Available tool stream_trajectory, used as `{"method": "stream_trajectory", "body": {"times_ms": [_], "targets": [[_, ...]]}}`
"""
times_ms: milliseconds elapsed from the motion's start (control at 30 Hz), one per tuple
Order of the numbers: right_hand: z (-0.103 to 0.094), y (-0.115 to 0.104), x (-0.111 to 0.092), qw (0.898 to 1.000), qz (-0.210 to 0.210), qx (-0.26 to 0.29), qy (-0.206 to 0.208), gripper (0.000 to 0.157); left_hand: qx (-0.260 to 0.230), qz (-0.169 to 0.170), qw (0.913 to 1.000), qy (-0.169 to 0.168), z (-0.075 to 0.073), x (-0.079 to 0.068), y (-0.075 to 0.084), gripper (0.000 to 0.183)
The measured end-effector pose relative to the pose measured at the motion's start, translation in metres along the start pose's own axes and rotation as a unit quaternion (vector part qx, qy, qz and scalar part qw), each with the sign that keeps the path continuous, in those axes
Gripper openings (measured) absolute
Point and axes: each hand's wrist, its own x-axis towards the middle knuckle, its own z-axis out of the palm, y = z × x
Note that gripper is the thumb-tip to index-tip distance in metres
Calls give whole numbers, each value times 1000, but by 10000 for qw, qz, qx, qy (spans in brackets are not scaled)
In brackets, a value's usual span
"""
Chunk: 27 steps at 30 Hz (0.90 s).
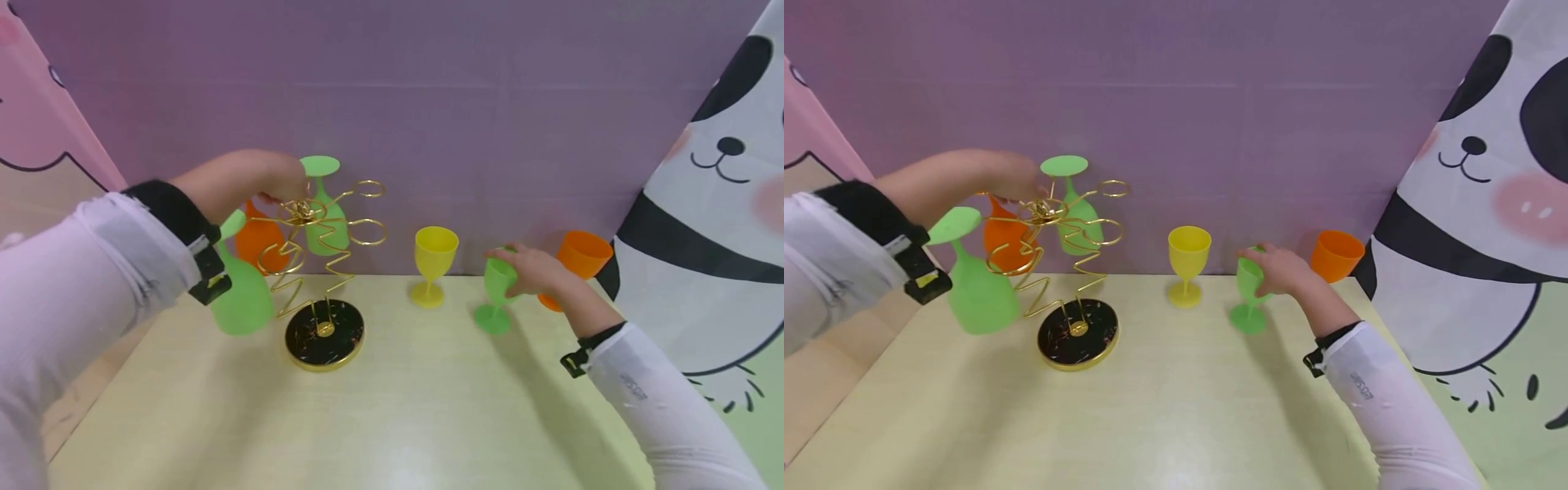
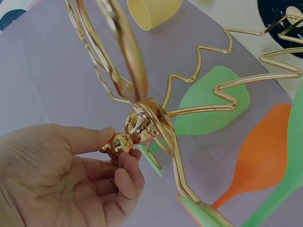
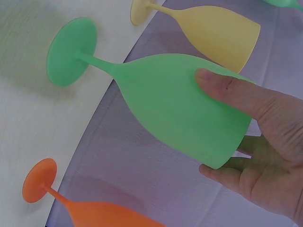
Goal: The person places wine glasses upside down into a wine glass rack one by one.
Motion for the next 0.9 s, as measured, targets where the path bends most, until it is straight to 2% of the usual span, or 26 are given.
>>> {"method": "stream_trajectory", "body": {"times_ms": [200,333,500,600,900], "targets": [[-1,-1,-1,10000,31,-29,-41,83,353,68,9993,85,0,-1,1,37],[-1,-1,-1,10000,35,-78,-43,82,576,262,9980,24,-1,-1,1,37],[0,-3,0,10000,-3,-26,-36,82,75,88,9999,-86,-2,-3,-2,40],[0,-4,0,10000,32,4,-32,82,-197,-1,9998,-15,-1,-4,-4,42],[-3,-2,-2,9998,113,106,-145,83,-77,152,9996,244,0,-4,-4,43]]}}
